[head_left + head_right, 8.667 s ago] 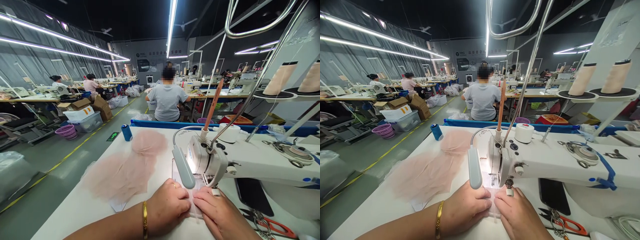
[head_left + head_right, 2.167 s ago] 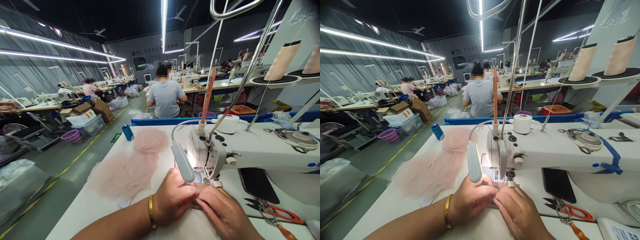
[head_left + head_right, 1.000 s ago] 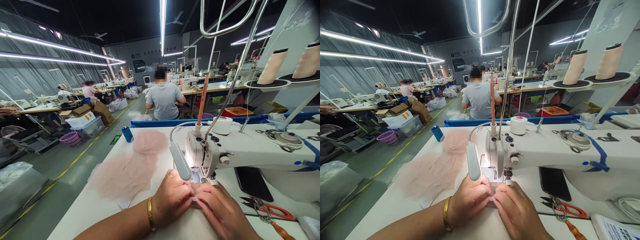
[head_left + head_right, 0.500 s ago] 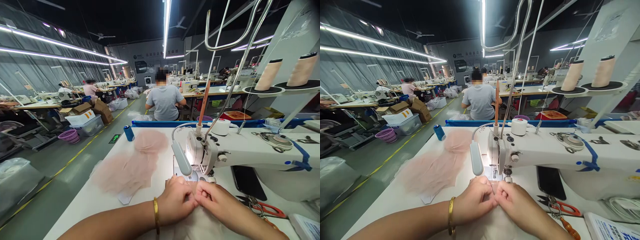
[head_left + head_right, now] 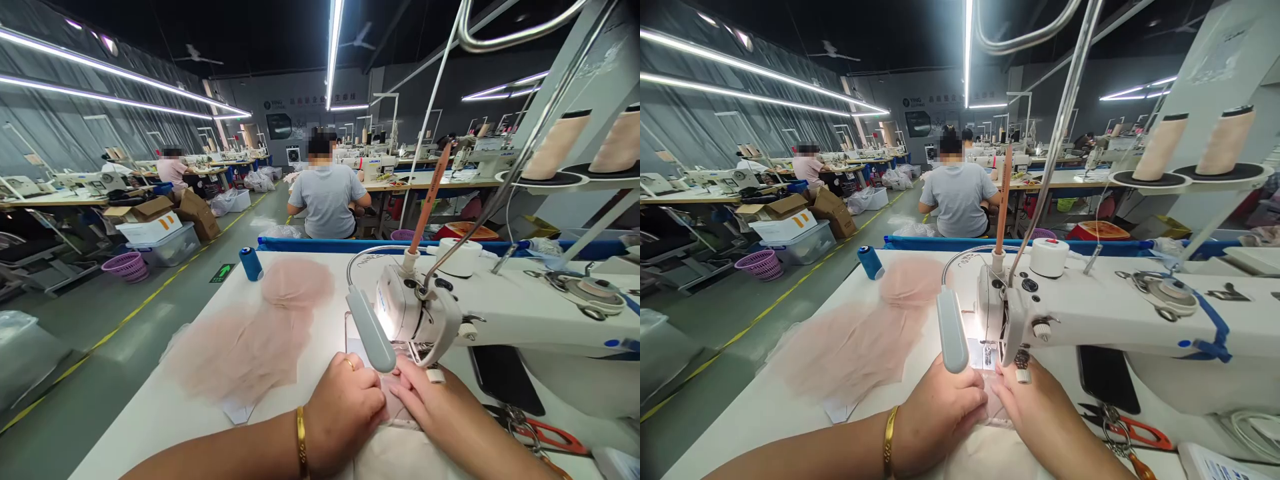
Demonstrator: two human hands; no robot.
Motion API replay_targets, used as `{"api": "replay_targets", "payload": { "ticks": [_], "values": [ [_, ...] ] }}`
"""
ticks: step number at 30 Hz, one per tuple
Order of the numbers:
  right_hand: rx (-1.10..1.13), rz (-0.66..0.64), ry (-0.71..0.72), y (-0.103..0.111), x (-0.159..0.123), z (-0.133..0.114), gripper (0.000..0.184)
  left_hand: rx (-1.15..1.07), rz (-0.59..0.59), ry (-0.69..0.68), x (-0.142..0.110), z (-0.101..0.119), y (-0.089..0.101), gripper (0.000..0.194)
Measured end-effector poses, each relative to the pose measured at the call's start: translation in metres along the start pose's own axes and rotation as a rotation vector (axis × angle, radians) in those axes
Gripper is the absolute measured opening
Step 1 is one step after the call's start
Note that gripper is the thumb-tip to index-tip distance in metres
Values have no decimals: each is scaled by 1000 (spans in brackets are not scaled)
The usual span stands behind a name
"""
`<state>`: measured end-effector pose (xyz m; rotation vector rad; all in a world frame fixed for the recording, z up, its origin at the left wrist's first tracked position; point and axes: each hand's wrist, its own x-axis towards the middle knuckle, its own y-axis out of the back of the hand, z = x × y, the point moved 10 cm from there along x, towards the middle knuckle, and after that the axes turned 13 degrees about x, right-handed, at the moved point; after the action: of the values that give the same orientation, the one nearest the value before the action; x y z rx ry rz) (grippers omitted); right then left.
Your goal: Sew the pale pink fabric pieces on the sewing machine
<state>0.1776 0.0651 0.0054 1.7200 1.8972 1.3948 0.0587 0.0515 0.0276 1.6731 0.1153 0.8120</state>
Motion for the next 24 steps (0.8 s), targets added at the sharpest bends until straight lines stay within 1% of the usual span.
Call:
{"api": "replay_targets", "payload": {
  "ticks": [3,5,6,8,11,14,16,19,24],
  "values": [
    [-91,-8,197,9,-8,-29,23,18,28,0,1,1,3,27],
    [-56,-35,294,8,-12,-41,29,28,49,3,1,2,4,29],
    [-32,-46,321,5,-13,-43,30,34,53,9,0,2,3,29],
    [-8,-55,325,0,-14,-38,31,50,48,31,-1,1,2,28],
    [-30,-71,288,-10,-15,-21,35,81,19,62,-4,0,0,27],
    [-77,-76,276,-13,-16,-10,39,104,-3,79,-5,1,-3,27],
    [-107,-67,270,-11,-14,-8,39,114,7,97,-4,1,-4,29],
    [-139,-48,281,-3,-10,-12,37,126,18,127,-2,1,-7,34],
    [-207,38,344,8,-7,-19,35,156,33,153,-1,1,-11,41]
  ]
}}
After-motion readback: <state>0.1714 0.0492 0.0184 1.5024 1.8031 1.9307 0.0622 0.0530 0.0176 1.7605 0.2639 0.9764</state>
